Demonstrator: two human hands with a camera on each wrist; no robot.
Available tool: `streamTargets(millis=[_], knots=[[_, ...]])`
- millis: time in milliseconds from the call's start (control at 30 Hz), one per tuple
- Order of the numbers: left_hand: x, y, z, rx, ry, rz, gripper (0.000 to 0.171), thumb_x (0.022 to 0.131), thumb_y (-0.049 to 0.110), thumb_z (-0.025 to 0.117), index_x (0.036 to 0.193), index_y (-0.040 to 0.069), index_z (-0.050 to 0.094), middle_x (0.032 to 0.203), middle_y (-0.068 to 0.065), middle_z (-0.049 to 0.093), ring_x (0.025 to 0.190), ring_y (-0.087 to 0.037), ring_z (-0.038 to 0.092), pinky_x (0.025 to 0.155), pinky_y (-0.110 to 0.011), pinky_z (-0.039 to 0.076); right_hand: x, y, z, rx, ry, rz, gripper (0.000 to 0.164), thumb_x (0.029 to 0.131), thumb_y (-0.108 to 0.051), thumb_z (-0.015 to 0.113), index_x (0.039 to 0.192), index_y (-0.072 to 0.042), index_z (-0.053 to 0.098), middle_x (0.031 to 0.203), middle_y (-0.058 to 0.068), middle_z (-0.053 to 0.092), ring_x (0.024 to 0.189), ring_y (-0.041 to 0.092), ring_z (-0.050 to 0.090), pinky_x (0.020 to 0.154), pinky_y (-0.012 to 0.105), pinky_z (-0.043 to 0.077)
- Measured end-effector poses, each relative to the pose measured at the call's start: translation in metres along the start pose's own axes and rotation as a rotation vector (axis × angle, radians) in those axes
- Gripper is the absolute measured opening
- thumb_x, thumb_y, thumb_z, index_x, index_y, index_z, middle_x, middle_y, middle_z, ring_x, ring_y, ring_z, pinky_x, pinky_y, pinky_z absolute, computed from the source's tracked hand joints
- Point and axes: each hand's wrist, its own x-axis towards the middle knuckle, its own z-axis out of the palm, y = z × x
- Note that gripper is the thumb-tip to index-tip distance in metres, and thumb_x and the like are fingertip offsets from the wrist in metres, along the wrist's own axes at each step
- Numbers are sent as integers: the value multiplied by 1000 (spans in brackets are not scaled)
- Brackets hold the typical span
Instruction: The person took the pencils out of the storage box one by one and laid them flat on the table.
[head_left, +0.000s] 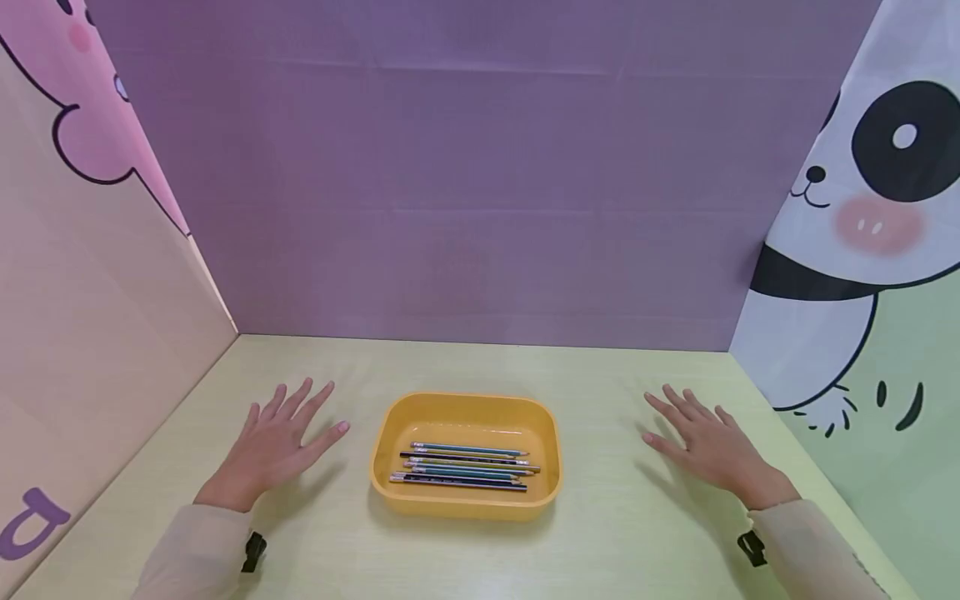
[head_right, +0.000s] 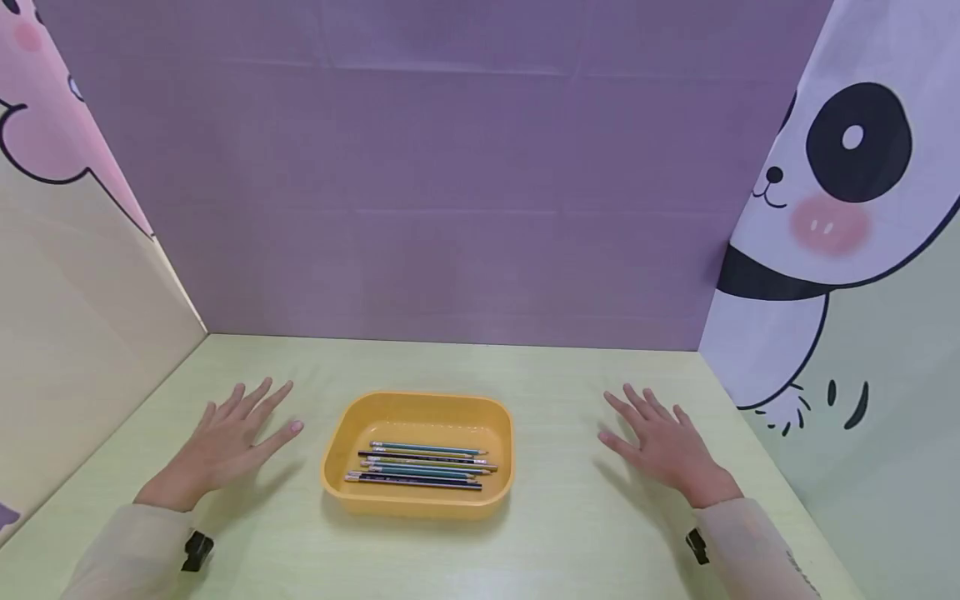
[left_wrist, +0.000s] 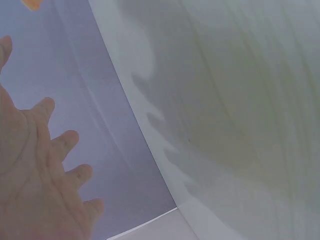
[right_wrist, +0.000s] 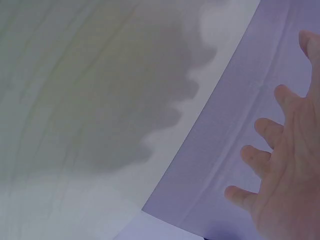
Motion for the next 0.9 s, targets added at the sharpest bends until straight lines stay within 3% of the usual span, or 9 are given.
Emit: streamTargets(millis=[367, 500, 900], knots=[[1, 6, -2, -86, -25, 44, 79, 99, 59, 50, 159, 12, 30, 157, -27, 29, 139, -60, 20, 106, -78, 15, 6, -8, -2, 32, 22, -65, 64, 101, -52, 52, 155, -19, 40, 156, 16, 37, 141, 42, 34, 105, 71, 30], [2, 8, -2, -116, -30, 66, 79, 99, 57, 52, 158, 8, 31, 155, -28, 32, 139, -59, 23, 109, -73, 19, 9, -10, -2, 55, 23, -95, 63, 101, -51, 53, 154, -18, 41, 155, 16, 40, 140, 42, 37, 104, 69, 34], [3, 16, 1, -307, -109, 29, 76, 99, 53, 55, 155, 6, 36, 153, -25, 38, 141, -52, 25, 106, -75, 25, 19, -24, -9, 113, 6, -136, 60, 102, -50, 53, 151, -15, 47, 152, 14, 45, 137, 37, 44, 102, 65, 39]])
